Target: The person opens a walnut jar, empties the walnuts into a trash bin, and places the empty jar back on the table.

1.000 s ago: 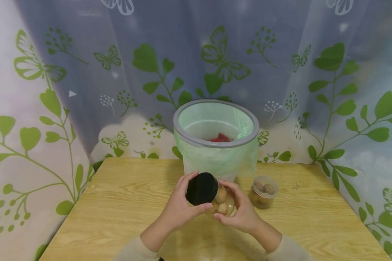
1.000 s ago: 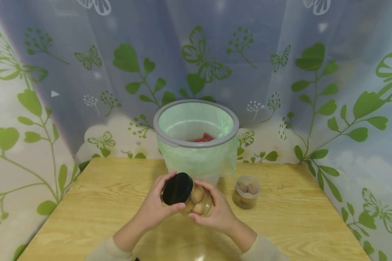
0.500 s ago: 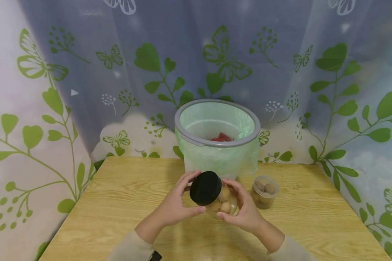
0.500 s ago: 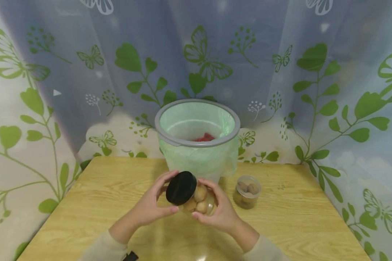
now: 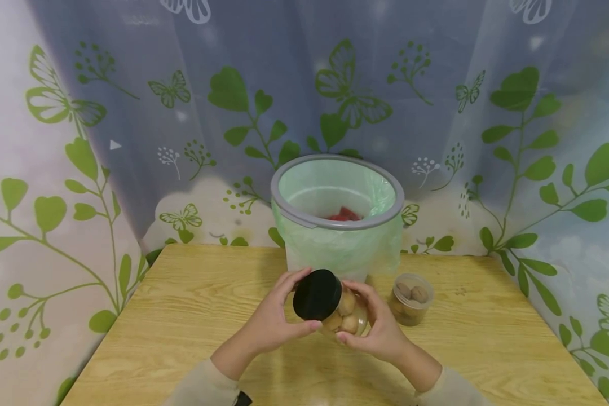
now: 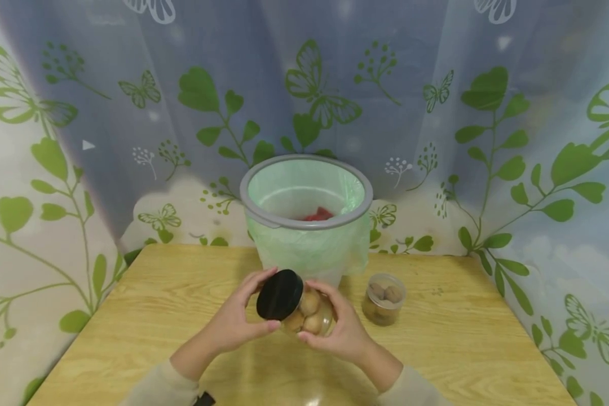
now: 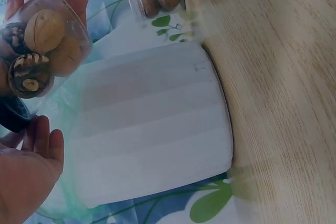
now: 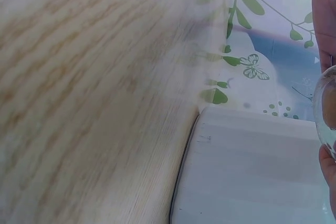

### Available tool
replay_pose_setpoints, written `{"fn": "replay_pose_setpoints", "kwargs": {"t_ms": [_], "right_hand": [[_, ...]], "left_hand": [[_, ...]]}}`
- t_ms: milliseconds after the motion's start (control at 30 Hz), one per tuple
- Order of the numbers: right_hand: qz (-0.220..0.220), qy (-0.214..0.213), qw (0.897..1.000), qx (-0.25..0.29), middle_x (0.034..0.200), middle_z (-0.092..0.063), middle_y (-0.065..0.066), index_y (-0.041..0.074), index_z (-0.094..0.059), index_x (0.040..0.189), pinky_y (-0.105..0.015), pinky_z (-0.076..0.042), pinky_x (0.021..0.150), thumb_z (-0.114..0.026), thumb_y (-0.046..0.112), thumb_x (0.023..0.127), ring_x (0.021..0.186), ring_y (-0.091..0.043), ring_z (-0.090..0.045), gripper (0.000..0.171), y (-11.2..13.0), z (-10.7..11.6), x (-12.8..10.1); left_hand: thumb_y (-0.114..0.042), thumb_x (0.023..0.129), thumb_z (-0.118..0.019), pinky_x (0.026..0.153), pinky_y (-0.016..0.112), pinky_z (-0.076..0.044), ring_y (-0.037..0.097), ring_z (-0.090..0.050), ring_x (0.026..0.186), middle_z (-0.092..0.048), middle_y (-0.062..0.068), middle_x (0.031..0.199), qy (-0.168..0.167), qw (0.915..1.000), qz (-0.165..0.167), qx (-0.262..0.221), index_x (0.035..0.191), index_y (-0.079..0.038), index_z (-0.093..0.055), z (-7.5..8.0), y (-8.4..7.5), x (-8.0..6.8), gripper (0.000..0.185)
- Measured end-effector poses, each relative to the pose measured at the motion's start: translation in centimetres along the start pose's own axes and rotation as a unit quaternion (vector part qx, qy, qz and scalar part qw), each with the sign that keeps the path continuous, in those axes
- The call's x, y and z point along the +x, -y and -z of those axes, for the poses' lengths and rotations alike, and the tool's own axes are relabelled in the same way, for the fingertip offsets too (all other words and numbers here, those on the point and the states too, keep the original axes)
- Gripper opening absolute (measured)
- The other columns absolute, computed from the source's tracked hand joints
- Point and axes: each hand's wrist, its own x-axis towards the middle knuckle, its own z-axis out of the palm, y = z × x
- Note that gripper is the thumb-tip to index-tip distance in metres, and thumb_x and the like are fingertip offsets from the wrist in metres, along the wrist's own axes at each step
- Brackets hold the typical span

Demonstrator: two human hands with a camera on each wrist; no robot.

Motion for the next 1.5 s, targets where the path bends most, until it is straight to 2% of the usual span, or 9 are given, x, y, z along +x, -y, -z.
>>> {"fn": "replay_pose_setpoints", "kwargs": {"t_ms": [200, 467, 633, 900, 1067, 1167, 1333, 1500], "right_hand": [[-0.009, -0.003, 1.0, -0.002, 0.144, -0.048, -0.006, -0.008, -0.038, 0.143, -0.025, -0.041, 0.104, -0.08, -0.018, 0.067, 0.125, -0.016, -0.052, 0.087, 0.0, -0.1, 0.0], [0.007, 0.006, 1.0, 0.006, 0.146, -0.046, -0.01, -0.009, -0.035, 0.144, -0.026, -0.046, 0.101, -0.079, -0.018, 0.069, 0.124, -0.017, -0.053, 0.088, -0.2, 0.1, 0.1], [0.013, 0.011, 1.0, 0.003, 0.145, -0.047, -0.011, -0.009, -0.035, 0.144, -0.026, -0.047, 0.099, -0.08, -0.017, 0.069, 0.123, -0.018, -0.053, 0.087, -0.3, 0.1, 0.2], [0.017, 0.004, 1.0, -0.013, 0.145, -0.048, -0.01, -0.011, -0.036, 0.142, -0.026, -0.046, 0.101, -0.082, -0.018, 0.065, 0.124, -0.018, -0.054, 0.09, -0.4, 0.1, 0.3], [0.002, -0.001, 1.0, -0.018, 0.144, -0.049, -0.009, -0.008, -0.038, 0.143, -0.026, -0.045, 0.102, -0.082, -0.018, 0.067, 0.123, -0.017, -0.054, 0.088, -0.2, 0.3, 0.3], [-0.006, -0.004, 1.0, -0.016, 0.144, -0.049, -0.009, -0.008, -0.038, 0.143, -0.026, -0.045, 0.102, -0.081, -0.018, 0.067, 0.123, -0.017, -0.055, 0.088, -0.2, 0.4, 0.3], [-0.022, -0.009, 1.0, -0.014, 0.144, -0.049, -0.009, -0.006, -0.04, 0.144, -0.026, -0.044, 0.103, -0.08, -0.018, 0.068, 0.125, -0.017, -0.053, 0.086, -0.3, 0.5, 0.2], [-0.036, -0.005, 0.999, -0.01, 0.145, -0.048, -0.008, -0.004, -0.04, 0.145, -0.025, -0.043, 0.104, -0.079, -0.017, 0.069, 0.126, -0.017, -0.052, 0.086, -0.2, 0.6, 0.1]], "left_hand": [[-0.034, 0.084, -0.083, 0.11, 0.06, -0.032, 0.025, -0.038, 0.14, -0.04, -0.002, 0.149, -0.016, 0.9991, 0.037, 0.016, 0.156, -0.015, -0.035, -0.4, -0.4, -0.1, 0.089], [-0.041, 0.081, -0.084, 0.108, 0.054, -0.037, 0.022, -0.047, 0.13, -0.046, 0.003, 0.143, -0.054, 0.9945, 0.081, 0.038, 0.153, -0.01, -0.04, -1.2, -1.1, 0.0, 0.09], [-0.049, 0.081, -0.082, 0.105, 0.053, -0.04, 0.022, -0.049, 0.125, -0.048, 0.004, 0.141, -0.077, 0.9898, 0.109, 0.051, 0.15, -0.012, -0.043, -1.7, -1.3, 0.0, 0.088], [-0.054, 0.079, -0.082, 0.1, 0.047, -0.044, 0.021, -0.052, 0.118, -0.051, 0.003, 0.134, -0.101, 0.9838, 0.139, 0.052, 0.146, -0.011, -0.047, -2.1, -1.9, 0.0, 0.087], [-0.051, 0.08, -0.082, 0.105, 0.047, -0.042, 0.023, -0.051, 0.123, -0.049, 0.006, 0.14, -0.088, 0.9852, 0.139, 0.048, 0.15, -0.007, -0.042, -1.9, -1.8, 0.1, 0.092], [-0.05, 0.081, -0.082, 0.109, 0.048, -0.038, 0.024, -0.047, 0.127, -0.046, 0.007, 0.144, -0.073, 0.9885, 0.127, 0.037, 0.153, -0.005, -0.036, -1.5, -1.3, 0.1, 0.096], [-0.041, 0.081, -0.084, 0.114, 0.053, -0.029, 0.023, -0.037, 0.138, -0.037, 0.004, 0.154, -0.034, 0.9969, 0.071, -0.001, 0.157, -0.009, -0.029, -0.3, -0.4, 0.2, 0.099], [-0.039, 0.081, -0.085, 0.113, 0.057, -0.028, 0.023, -0.03, 0.144, -0.026, -0.003, 0.161, 0.019, 0.9996, 0.015, -0.012, 0.16, -0.018, -0.024, 0.8, 0.4, 0.5, 0.102]]}}
